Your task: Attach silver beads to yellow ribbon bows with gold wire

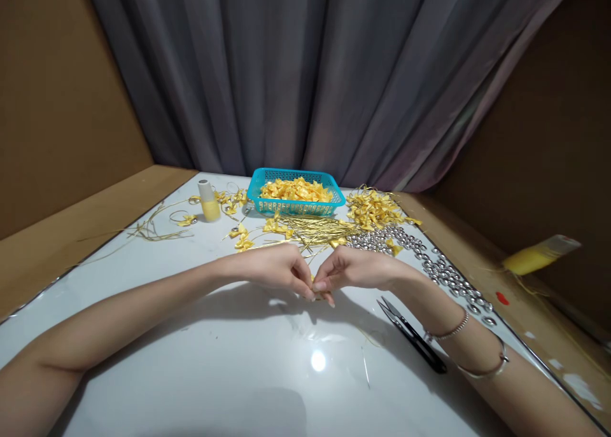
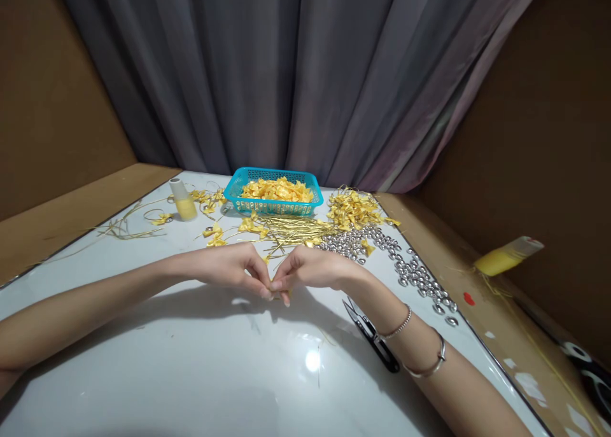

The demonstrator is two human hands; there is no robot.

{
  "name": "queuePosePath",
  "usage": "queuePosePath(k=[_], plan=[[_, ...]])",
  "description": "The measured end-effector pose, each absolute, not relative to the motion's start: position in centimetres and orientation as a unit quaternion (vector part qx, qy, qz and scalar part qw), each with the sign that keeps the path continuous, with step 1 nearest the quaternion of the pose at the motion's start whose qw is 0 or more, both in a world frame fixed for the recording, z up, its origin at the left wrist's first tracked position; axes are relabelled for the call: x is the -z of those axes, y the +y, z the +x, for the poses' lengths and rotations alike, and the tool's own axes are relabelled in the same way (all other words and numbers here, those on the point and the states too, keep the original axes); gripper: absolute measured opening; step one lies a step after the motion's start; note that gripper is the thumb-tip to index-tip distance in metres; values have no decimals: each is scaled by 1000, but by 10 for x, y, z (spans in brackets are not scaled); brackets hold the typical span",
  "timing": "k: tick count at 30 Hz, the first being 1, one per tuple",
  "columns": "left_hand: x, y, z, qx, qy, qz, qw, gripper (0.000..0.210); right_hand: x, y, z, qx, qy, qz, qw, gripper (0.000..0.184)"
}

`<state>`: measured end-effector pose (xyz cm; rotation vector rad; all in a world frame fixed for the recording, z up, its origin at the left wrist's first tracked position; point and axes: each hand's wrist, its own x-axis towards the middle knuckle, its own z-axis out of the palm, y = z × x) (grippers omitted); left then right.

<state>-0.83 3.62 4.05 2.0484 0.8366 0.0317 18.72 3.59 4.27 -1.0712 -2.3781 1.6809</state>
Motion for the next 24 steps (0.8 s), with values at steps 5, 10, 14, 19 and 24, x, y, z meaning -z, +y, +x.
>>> queuePosePath(k=[5,10,14,19,24], plan=[[-41,35,-7,-6,336,826,453,18,-35,39,186,-542,-766,-345,14,22],[-40,37,-7,-6,336,826,453,16,-37,37,186,-527,-772,-355,12,18],[-37,40,-9,-8,337,817,467,20,-45,31,183,-482,-797,-364,3,18],[-34,41,-10,-4,342,815,468,22,-47,26,179,-461,-796,-393,12,17],[-36,41,-10,-8,337,820,463,21,-47,27,179,-475,-780,-407,24,17]])
